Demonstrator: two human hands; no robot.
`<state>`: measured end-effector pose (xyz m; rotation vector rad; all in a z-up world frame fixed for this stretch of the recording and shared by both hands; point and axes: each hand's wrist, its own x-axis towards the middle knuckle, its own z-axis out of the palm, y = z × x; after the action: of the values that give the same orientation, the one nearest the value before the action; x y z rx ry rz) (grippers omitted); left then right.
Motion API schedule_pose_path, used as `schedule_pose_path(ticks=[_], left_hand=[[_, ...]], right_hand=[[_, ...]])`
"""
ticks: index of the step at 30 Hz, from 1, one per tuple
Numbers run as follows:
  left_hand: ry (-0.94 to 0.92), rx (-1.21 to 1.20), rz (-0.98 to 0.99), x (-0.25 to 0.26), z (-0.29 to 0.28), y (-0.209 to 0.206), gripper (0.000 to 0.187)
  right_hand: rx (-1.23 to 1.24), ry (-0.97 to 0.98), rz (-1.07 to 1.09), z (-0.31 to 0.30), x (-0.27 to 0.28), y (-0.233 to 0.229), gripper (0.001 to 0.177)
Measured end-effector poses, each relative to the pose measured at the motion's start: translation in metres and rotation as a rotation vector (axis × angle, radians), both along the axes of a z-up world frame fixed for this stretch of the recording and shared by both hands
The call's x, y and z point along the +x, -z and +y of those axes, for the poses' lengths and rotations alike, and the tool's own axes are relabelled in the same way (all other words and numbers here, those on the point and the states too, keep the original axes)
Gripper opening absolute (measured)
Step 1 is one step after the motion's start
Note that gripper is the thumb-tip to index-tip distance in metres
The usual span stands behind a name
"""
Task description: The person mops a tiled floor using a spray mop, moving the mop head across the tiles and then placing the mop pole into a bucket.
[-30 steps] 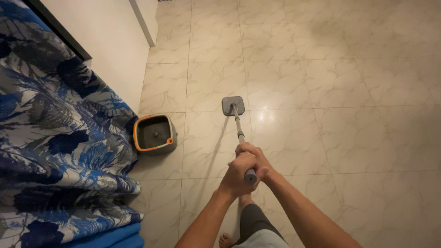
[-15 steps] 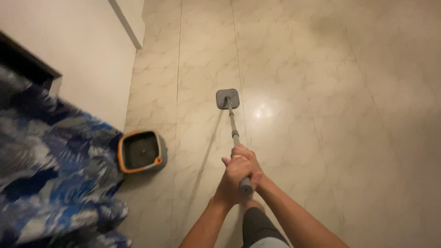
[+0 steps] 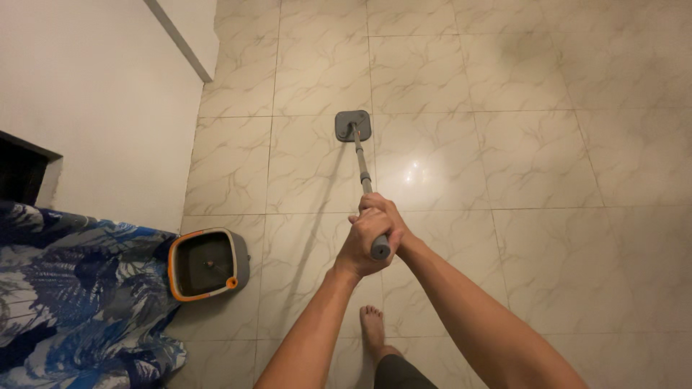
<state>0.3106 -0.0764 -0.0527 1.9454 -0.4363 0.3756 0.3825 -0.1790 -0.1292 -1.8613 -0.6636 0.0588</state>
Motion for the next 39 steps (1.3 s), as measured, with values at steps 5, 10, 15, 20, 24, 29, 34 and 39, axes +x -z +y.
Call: schedule_pose_path(ticks=[5,10,15,20,24,29,34,39], left_hand=[[-0.012,0.048,0.098,-0.022,-0.015,-0.005,0.019],[0.003,0.034,-0.029,-0.08,-0.028,-0.011,0.022],[0.001,-0.01,0.013,-0.177,-0.049,-0.022,0.021],[0.033,-0.054,-0.029,-0.282,-0.068,-0.042,0.02],[0.085,-0.057,-0.043,-0.344,-0.083,-0.062,0.018],[0.164,-0.092,-0.084,-0.388,-0.092,-0.084,0.013],[0.135,-0.049,-0.004,-0.402,-0.099,-0.077,0.017],[0.113,-0.067,-0.056,-0.398,-0.106,-0.066,0.017]], right_hand=[[-0.081,0.036,0.138,-0.011,-0.026,-0.007,0.033],[0.019,0.059,0.061,-0.024,-0.086,-0.01,0.029],[0.01,0.075,-0.127,-0.044,-0.183,-0.02,0.028],[0.032,0.144,-0.076,-0.064,-0.295,-0.038,0.028],[0.049,0.156,-0.158,-0.081,-0.365,-0.055,0.031],[0.065,0.185,-0.199,-0.089,-0.41,-0.067,0.031],[0.06,0.187,-0.105,-0.1,-0.423,-0.063,0.03],[0.039,0.107,-0.326,-0.107,-0.412,-0.05,0.031]])
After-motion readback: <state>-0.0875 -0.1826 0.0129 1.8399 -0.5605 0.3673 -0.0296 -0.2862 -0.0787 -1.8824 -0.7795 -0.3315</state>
